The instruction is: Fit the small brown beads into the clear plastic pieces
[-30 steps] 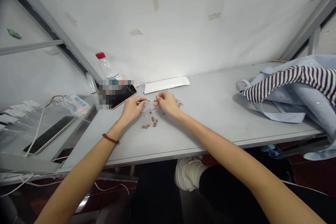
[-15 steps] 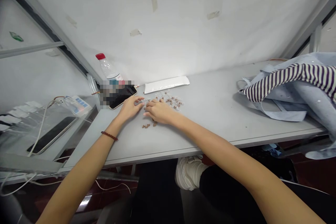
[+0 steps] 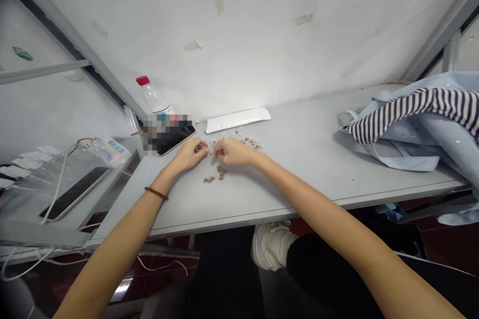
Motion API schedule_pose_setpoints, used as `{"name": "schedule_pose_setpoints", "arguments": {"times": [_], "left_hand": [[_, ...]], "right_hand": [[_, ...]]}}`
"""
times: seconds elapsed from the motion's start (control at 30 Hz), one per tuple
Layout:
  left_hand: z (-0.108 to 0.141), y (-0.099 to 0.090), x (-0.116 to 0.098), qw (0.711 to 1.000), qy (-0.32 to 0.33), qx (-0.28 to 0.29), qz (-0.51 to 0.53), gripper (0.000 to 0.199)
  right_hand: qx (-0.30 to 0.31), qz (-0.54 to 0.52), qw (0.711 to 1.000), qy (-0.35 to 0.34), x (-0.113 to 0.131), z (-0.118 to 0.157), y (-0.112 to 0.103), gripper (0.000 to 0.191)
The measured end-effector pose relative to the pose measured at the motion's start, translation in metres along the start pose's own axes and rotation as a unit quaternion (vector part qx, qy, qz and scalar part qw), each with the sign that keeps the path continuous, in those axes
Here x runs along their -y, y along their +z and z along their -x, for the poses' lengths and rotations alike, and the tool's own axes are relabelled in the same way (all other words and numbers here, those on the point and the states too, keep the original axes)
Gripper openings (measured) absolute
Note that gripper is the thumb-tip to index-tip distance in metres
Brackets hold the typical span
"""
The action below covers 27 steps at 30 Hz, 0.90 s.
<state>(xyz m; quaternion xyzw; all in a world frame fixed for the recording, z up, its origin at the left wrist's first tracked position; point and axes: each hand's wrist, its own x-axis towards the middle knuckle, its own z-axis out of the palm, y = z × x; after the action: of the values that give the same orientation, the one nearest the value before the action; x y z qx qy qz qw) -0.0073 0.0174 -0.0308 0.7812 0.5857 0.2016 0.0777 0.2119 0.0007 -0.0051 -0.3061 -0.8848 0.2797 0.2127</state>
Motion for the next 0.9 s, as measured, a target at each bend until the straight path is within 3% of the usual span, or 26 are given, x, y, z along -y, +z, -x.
{"name": "schedule_pose_setpoints", "arguments": {"times": [0.1,0.27,0.53,0.73,0.83,0.9], "left_hand": [[0.001,-0.001,-0.002,1.000,-0.006,0.002,-0.001,0.024],[0.002,-0.003,-0.004,1.000,0.010,0.001,-0.007,0.024],[0.006,-0.007,-0.009,0.999,0.017,0.026,-0.016,0.028],[0.007,-0.010,-0.012,0.999,0.029,0.020,-0.039,0.027],[0.010,-0.013,-0.018,0.996,0.022,0.032,0.081,0.025],[0.012,-0.015,-0.024,0.976,-0.001,0.057,0.211,0.028]], "right_hand": [[0.057,-0.017,0.998,-0.011,0.000,0.001,0.000,0.033],[0.081,-0.016,0.996,-0.018,-0.007,-0.002,0.006,0.026],[0.034,0.107,0.992,-0.056,-0.009,-0.004,0.016,0.025],[-0.038,0.117,0.992,0.001,-0.007,-0.002,0.010,0.020],[-0.081,0.083,0.993,0.029,-0.007,-0.001,0.005,0.018],[-0.107,0.060,0.992,0.040,-0.008,-0.002,0.003,0.017]]}}
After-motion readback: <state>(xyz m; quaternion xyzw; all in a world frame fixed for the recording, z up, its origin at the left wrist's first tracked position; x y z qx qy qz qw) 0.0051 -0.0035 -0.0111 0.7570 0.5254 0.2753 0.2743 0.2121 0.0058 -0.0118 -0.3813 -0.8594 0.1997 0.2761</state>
